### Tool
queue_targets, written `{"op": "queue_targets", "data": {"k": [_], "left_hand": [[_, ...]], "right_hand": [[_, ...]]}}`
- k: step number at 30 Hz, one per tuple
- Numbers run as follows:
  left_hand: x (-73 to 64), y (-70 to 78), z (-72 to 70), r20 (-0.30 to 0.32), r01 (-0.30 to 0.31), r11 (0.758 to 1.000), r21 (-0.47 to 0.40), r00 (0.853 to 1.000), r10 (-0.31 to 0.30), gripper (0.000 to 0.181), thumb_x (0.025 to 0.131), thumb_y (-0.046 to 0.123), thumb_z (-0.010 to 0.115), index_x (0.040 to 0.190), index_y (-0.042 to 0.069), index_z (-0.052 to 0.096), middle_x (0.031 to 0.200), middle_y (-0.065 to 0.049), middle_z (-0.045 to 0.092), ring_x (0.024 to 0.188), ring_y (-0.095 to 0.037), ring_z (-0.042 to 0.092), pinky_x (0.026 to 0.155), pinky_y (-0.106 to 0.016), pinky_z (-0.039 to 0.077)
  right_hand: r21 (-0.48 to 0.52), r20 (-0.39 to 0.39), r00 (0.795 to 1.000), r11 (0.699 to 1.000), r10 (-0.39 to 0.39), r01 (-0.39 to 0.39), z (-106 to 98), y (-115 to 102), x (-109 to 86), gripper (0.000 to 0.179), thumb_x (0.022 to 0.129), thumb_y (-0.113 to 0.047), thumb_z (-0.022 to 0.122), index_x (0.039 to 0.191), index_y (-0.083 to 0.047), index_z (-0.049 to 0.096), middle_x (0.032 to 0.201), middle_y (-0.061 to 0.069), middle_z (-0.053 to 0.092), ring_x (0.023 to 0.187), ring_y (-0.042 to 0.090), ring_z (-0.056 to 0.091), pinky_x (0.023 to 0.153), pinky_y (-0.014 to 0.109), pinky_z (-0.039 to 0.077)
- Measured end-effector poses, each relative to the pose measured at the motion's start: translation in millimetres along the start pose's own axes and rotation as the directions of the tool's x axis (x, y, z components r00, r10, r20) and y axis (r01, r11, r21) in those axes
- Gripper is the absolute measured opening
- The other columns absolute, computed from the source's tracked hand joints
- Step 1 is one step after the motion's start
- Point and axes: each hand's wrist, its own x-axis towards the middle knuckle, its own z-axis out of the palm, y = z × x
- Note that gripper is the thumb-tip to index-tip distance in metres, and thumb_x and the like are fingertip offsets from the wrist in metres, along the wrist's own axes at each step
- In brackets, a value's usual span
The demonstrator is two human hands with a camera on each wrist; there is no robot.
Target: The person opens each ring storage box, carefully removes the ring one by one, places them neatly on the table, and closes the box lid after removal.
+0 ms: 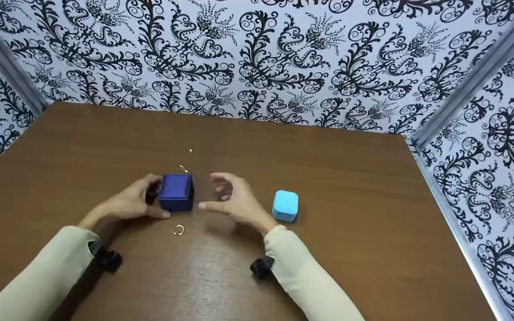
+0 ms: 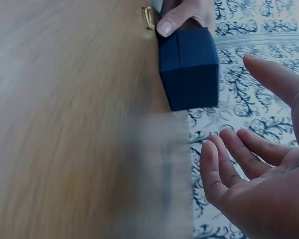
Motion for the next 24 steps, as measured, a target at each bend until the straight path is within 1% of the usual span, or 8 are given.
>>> {"op": "queue_targets", "data": {"k": [4, 7, 11, 14, 16, 20, 22, 24], "left_hand": [[-0.3, -0.9, 0.4, -0.005, 0.006, 1.0, -0.001, 1.0, -0.006, 0.086, 0.066, 0.014, 0.095, 0.135, -0.008, 0.048, 0.117, -0.015, 0.052, 0.114, -0.031, 0.049, 0.106, -0.047, 0.035], [-0.6, -0.8, 0.8, -0.01, 0.005, 1.0, -0.005, 1.0, -0.005, 0.086, 0.066, 0.017, 0.095, 0.134, -0.007, 0.048, 0.117, -0.013, 0.05, 0.112, -0.029, 0.048, 0.103, -0.044, 0.036], [-0.1, -1.4, 1.7, -0.014, 0.009, 0.999, -0.037, 1.0, -0.009, 0.084, 0.066, 0.019, 0.096, 0.132, -0.005, 0.05, 0.114, -0.012, 0.049, 0.107, -0.027, 0.047, 0.096, -0.041, 0.037], [0.6, -1.9, 1.0, -0.021, 0.011, 0.998, -0.059, 1.0, -0.012, 0.083, 0.066, 0.021, 0.096, 0.131, -0.003, 0.05, 0.113, -0.011, 0.048, 0.104, -0.026, 0.046, 0.092, -0.039, 0.037], [0.5, -0.5, -0.1, -0.027, 0.014, 0.997, -0.074, 1.0, -0.016, 0.084, 0.066, 0.022, 0.097, 0.132, -0.002, 0.05, 0.113, -0.012, 0.048, 0.104, -0.026, 0.045, 0.091, -0.039, 0.037], [-1.1, 6.4, -3.9, -0.039, 0.011, 0.997, -0.071, 0.999, -0.014, 0.088, 0.068, 0.024, 0.095, 0.138, -0.002, 0.048, 0.117, -0.014, 0.048, 0.104, -0.028, 0.046, 0.091, -0.04, 0.039], [-1.7, 11.5, -6.0, -0.046, -0.004, 0.999, -0.054, 0.999, 0.001, 0.09, 0.07, 0.024, 0.095, 0.141, -0.003, 0.046, 0.12, -0.016, 0.047, 0.106, -0.029, 0.048, 0.093, -0.042, 0.041], [-2.3, 18.2, -8.8, -0.063, -0.028, 1.0, -0.008, 0.998, 0.028, 0.091, 0.071, 0.026, 0.094, 0.143, -0.002, 0.045, 0.123, -0.017, 0.047, 0.11, -0.03, 0.049, 0.097, -0.045, 0.042]], "right_hand": [[-0.009, -0.034, 0.999, 0.999, -0.041, 0.041, -16.8, 0.0, -15.6, 0.062, 0.081, -0.011, 0.086, 0.136, -0.001, 0.06, 0.132, 0.022, 0.061, 0.115, 0.044, 0.058, 0.096, 0.044, 0.051], [-0.026, -0.083, 0.995, 0.998, -0.06, 0.058, -31.1, -1.1, -28.1, 0.058, 0.081, -0.008, 0.086, 0.134, -0.001, 0.062, 0.126, 0.017, 0.065, 0.113, 0.046, 0.057, 0.093, 0.042, 0.052], [-0.056, -0.178, 0.981, 0.996, -0.078, 0.069, -51.5, -1.7, -44.0, 0.057, 0.079, -0.003, 0.086, 0.131, -0.003, 0.065, 0.118, 0.01, 0.069, 0.107, 0.033, 0.062, 0.089, 0.037, 0.052], [-0.085, -0.248, 0.965, 0.994, -0.086, 0.067, -67.5, 2.2, -55.3, 0.055, 0.078, 0.0, 0.085, 0.13, -0.003, 0.066, 0.114, 0.01, 0.07, 0.102, 0.022, 0.064, 0.087, 0.032, 0.052], [-0.103, -0.293, 0.953, 0.993, -0.079, 0.05, -77.7, 6.4, -62.8, 0.054, 0.078, 0.001, 0.085, 0.129, -0.003, 0.066, 0.113, 0.011, 0.07, 0.102, 0.022, 0.064, 0.085, 0.029, 0.051], [-0.138, -0.357, 0.933, 0.99, -0.038, -0.012, -93.5, 16.6, -75.2, 0.055, 0.078, -0.002, 0.086, 0.129, -0.002, 0.066, 0.114, 0.017, 0.069, 0.102, 0.023, 0.065, 0.085, 0.027, 0.051], [-0.153, -0.377, 0.926, 0.987, -0.015, -0.047, -100.0, 22.4, -80.1, 0.056, 0.078, -0.004, 0.087, 0.13, -0.001, 0.065, 0.115, 0.02, 0.068, 0.101, 0.022, 0.065, 0.084, 0.026, 0.051], [-0.173, -0.387, 0.922, 0.981, 0.009, -0.083, -106.2, 28.4, -84.2, 0.059, 0.078, -0.006, 0.088, 0.131, 0.001, 0.063, 0.117, 0.021, 0.067, 0.101, 0.021, 0.065, 0.083, 0.025, 0.051]]}}
